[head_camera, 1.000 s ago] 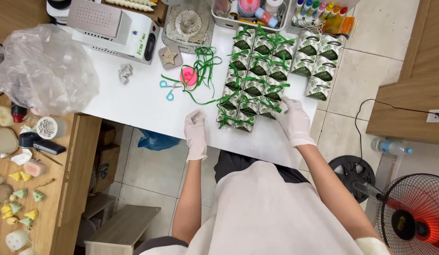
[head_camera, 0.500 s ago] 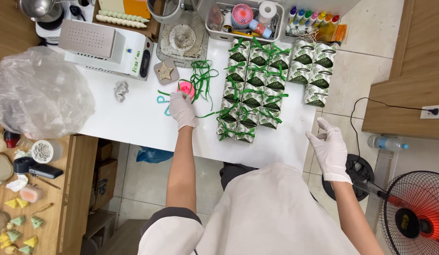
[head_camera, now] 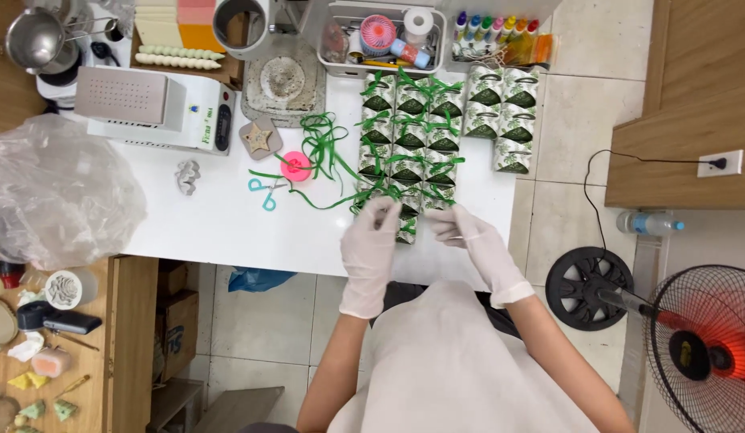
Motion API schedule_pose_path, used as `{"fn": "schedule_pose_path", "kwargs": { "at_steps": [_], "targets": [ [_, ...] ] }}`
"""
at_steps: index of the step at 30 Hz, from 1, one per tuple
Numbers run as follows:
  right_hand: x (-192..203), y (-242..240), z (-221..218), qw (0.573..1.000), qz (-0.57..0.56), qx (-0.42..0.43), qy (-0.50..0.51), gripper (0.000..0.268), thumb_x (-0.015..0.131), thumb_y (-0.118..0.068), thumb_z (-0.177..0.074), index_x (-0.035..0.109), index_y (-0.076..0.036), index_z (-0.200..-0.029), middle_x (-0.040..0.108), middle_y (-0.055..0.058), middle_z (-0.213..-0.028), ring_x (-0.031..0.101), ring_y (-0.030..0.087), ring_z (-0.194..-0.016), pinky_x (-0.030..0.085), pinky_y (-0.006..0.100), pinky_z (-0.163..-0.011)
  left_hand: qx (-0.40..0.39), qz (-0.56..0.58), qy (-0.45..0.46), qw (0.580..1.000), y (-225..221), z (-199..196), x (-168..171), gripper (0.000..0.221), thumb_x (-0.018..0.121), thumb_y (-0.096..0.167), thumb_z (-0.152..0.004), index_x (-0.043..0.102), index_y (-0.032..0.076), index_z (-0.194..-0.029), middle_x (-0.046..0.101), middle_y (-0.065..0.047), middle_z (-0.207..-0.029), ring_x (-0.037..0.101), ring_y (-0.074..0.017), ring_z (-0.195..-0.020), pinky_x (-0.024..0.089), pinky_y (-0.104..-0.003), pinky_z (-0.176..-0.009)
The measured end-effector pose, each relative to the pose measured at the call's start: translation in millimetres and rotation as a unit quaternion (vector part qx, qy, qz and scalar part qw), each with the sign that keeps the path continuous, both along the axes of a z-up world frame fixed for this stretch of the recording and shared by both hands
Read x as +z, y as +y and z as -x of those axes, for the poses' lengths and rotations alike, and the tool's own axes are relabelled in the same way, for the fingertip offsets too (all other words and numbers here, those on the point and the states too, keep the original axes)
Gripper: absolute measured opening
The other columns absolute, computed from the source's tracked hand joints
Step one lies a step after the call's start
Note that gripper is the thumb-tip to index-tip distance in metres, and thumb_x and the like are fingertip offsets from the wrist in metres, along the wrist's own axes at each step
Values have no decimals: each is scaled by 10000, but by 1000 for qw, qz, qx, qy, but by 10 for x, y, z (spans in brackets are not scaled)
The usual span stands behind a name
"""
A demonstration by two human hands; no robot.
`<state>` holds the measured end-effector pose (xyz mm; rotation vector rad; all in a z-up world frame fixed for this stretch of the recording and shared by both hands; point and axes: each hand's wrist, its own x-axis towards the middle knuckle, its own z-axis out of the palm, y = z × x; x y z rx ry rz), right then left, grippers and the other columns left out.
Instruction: Wrapping and tying green ribbons on small square packages in a production area.
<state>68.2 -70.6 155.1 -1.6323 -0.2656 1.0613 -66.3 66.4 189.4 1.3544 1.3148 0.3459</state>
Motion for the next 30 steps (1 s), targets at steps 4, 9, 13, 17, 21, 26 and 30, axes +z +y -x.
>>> {"fn": "schedule_pose_path", "kwargs": {
  "at_steps": [4,9,13,17,21,26,30],
  "targets": [
    [16,44,11,988,35,-24,145,454,506,-376,-1027,754,-3,-1102,772,61,-983,716,131,-903,566,280,-886,-146,-379,-93,909,-548,-47,-288,156,741,196,-929,714,95,-1043,748,-64,-903,706,-197,-760,558,-322,-664],
    [-26,-179,-166,992,-11,-47,118,319,634,-228,-991,751,27,-1141,725,48,-965,621,133,-837,492,305,-794,-216,-421,-79,877,-890,-149,-252,130,745,194,-932,696,109,-1018,742,-69,-891,694,-274,-755,529,-390,-650],
    [-6,-422,-457,963,-131,-107,209,298,584,-220,-1017,688,44,-1108,703,15,-942,632,142,-890,519,324,-876,-260,-363,-56,893,-1024,-260,-324,160,751,215,-894,711,119,-1015,731,-65,-811,686,-282,-711,521,-405,-629],
    [23,-687,-619,926,-91,-230,287,260,526,-235,-1035,634,-13,-1118,601,-6,-796,587,153,-804,523,342,-867,-310,-292,-11,905,-1091,-372,-450,133,739,254,-921,705,145,-989,720,-52,-755,700,-263,-709,509,-402,-622],
    [-243,-1050,-700,890,-193,-280,302,238,530,-233,-1083,609,-10,-1110,410,-48,-679,389,101,-604,470,284,-710,-374,-201,-41,905,-1080,-579,-389,188,728,282,-922,707,138,-1040,740,-66,-828,701,-242,-748,527,-369,-652],
    [205,-1211,-664,938,-62,-306,150,311,504,-276,-1068,674,-16,-1086,305,-84,-638,248,57,-540,242,237,-506,-399,-172,-5,901,-475,-1286,-557,272,677,286,-943,682,154,-1181,743,-66,-1026,697,-224,-809,546,-370,-752],
    [314,-1420,-516,955,102,-276,40,304,559,-256,-1030,781,-50,-1063,357,-113,-636,278,28,-555,232,231,-506,-408,-432,-32,804,203,-2118,-1205,260,695,162,-895,694,119,-1151,718,-132,-1018,699,-331,-916,547,-442,-806]
  ]
}}
